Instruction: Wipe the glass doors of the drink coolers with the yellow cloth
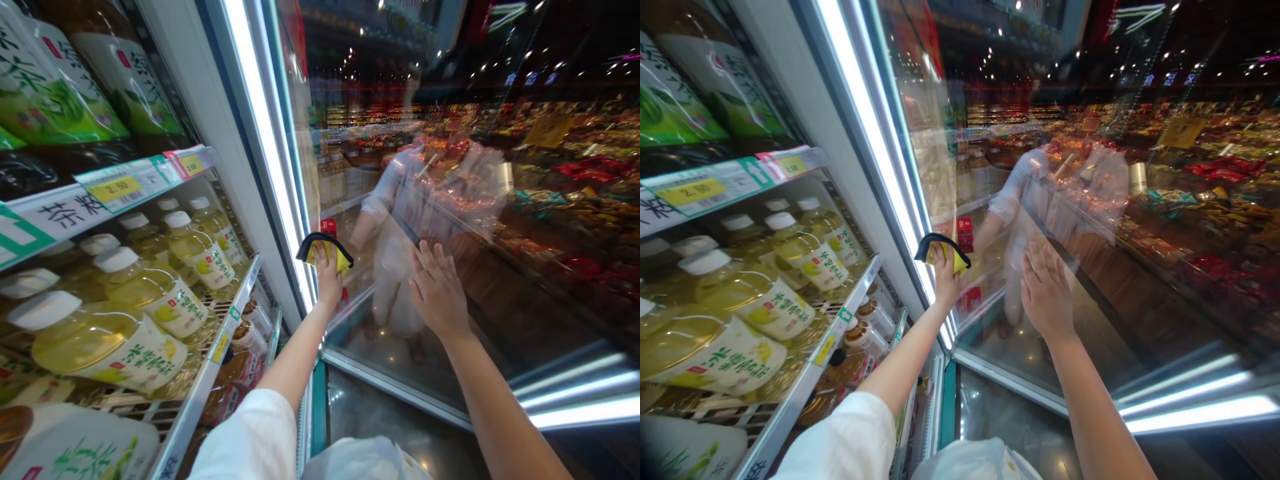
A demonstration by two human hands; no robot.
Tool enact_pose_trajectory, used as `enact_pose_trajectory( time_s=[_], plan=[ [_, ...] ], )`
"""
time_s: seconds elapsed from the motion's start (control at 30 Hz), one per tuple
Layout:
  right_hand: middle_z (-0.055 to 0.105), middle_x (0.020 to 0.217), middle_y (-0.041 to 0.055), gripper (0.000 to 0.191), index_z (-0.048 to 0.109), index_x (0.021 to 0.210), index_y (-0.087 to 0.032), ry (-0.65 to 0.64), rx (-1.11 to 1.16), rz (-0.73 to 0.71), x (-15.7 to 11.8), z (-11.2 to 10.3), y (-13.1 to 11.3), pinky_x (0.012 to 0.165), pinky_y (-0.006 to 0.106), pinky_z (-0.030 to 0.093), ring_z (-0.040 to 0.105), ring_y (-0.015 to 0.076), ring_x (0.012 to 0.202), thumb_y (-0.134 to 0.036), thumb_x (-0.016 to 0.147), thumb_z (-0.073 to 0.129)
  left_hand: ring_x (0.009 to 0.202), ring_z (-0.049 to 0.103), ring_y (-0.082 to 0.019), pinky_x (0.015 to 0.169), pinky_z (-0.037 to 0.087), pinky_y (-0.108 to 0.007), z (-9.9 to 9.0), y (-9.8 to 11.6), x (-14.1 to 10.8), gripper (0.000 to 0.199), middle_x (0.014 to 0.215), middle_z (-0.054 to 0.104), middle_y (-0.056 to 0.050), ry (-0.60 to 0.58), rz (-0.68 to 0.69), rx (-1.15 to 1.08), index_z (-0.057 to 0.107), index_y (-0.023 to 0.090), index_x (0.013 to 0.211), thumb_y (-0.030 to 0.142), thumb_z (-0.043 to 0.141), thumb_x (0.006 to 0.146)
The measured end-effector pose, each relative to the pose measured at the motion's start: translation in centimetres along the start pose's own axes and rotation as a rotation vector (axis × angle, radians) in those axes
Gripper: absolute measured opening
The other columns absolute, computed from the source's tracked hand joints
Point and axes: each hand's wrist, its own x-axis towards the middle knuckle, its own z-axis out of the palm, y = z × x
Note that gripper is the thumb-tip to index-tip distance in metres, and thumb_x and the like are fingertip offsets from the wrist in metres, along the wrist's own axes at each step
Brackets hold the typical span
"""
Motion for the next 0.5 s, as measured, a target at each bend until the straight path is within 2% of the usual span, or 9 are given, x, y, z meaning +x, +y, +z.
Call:
enact_pose_trajectory(
  time_s=[0.07,0.13,0.2,0.27,0.37,0.43,0.5],
  plan=[
    [0.035,0.167,0.0125,0.056,0.043,0.155,-0.016,0.001,0.007,-0.002,-0.2,0.1,0.0,0.124,0.055,0.033,0.023,0.0320,0.158,-0.022,0.100,0.048,0.160,0.000,-0.032,0.127,0.013,-0.062,0.5,0.2,-0.7,0.081,0.171,0.024,-0.012,-0.031,0.031,-0.004,0.040,0.021,0.158,-0.002,0.052,0.081],
    [0.036,0.167,0.0126,0.057,0.040,0.157,-0.016,0.005,0.017,-0.006,-0.3,0.3,0.1,0.124,0.055,0.034,0.024,0.0311,0.158,-0.020,0.101,0.046,0.160,0.002,-0.029,0.129,0.012,-0.059,0.1,0.2,0.6,0.081,0.171,0.025,-0.008,-0.034,0.074,0.005,0.042,0.025,0.157,-0.002,0.051,0.081],
    [0.036,0.167,0.0125,0.060,0.036,0.160,-0.018,0.014,0.026,-0.006,-0.2,0.4,0.1,0.124,0.056,0.033,0.024,0.0303,0.158,-0.020,0.101,0.045,0.160,-0.001,-0.027,0.129,0.008,-0.057,-0.8,-0.5,2.4,0.082,0.173,0.019,-0.006,0.003,0.092,0.020,0.039,0.026,0.158,-0.003,0.048,0.082],
    [0.035,0.167,0.0117,0.062,0.032,0.162,-0.020,0.021,0.031,-0.005,-0.3,0.5,0.0,0.124,0.057,0.032,0.025,0.0300,0.158,-0.019,0.101,0.044,0.160,-0.005,-0.027,0.129,0.006,-0.057,-1.5,-1.5,2.9,0.084,0.174,0.010,-0.006,0.052,0.056,0.032,0.033,0.024,0.161,-0.004,0.046,0.082],
    [0.034,0.168,0.0110,0.064,0.031,0.162,-0.020,0.022,0.022,0.004,-0.9,0.6,-0.1,0.125,0.057,0.032,0.025,0.0300,0.158,-0.019,0.100,0.045,0.160,-0.005,-0.026,0.130,0.008,-0.053,-0.7,-2.5,-0.3,0.088,0.175,0.003,-0.004,0.063,-0.043,0.035,0.027,0.024,0.163,-0.005,0.045,0.082],
    [0.035,0.167,0.0109,0.063,0.034,0.161,-0.019,0.012,0.004,0.013,-1.4,0.7,-0.1,0.125,0.056,0.032,0.026,0.0303,0.157,-0.017,0.099,0.046,0.160,-0.002,-0.026,0.129,0.013,-0.052,0.7,-2.3,-3.3,0.091,0.175,0.005,-0.005,0.055,-0.059,0.025,0.026,0.026,0.163,-0.005,0.045,0.080],
    [0.037,0.166,0.0104,0.062,0.037,0.160,-0.020,0.004,-0.014,0.016,-1.9,0.8,0.0,0.125,0.055,0.032,0.029,0.0302,0.156,-0.015,0.099,0.046,0.159,-0.002,-0.026,0.128,0.016,-0.055,1.7,-1.7,-4.5,0.092,0.174,0.010,-0.006,0.053,-0.052,0.018,0.026,0.027,0.163,-0.006,0.045,0.079]
  ],
)
